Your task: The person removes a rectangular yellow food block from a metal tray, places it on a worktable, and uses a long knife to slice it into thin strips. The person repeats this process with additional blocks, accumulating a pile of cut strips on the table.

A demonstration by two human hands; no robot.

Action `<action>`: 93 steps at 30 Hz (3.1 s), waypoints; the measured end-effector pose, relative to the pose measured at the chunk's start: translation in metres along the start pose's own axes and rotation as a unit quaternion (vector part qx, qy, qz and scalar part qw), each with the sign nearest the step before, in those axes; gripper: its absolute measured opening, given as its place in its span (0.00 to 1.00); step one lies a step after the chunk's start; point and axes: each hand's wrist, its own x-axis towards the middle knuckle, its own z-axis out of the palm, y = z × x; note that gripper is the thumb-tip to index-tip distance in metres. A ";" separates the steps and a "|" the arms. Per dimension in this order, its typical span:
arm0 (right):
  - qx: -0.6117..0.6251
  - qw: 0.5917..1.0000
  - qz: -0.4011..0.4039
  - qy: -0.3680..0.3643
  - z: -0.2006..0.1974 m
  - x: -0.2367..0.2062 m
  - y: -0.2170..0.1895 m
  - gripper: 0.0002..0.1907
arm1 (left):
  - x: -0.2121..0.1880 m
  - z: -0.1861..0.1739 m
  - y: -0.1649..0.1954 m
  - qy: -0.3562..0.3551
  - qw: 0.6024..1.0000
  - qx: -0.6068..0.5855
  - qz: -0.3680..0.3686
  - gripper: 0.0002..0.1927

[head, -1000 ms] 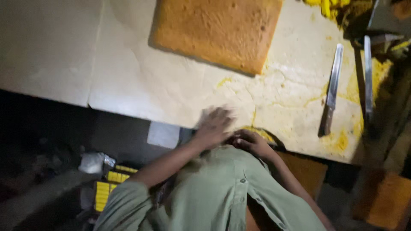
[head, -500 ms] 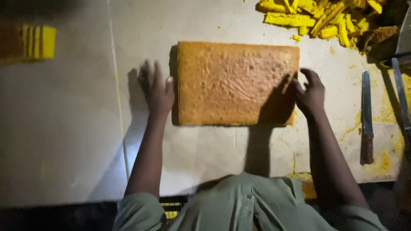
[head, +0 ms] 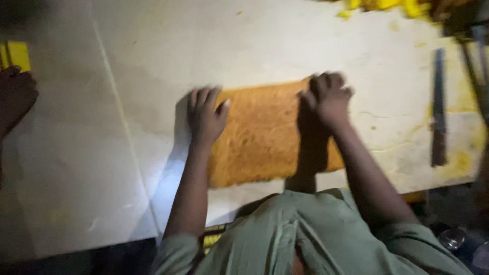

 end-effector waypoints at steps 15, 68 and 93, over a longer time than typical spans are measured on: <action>0.021 0.975 0.215 0.051 -0.058 -0.238 0.274 0.32 | -0.318 0.003 0.129 -0.006 0.964 0.109 -0.241 0.41; 0.192 0.977 0.078 -0.048 0.006 -0.225 -0.139 0.25 | -0.261 0.003 0.113 -0.111 0.954 0.218 0.174 0.48; 0.205 0.967 0.088 -0.127 0.052 -0.427 -0.111 0.18 | -0.291 0.017 0.114 -0.103 0.966 0.178 0.156 0.57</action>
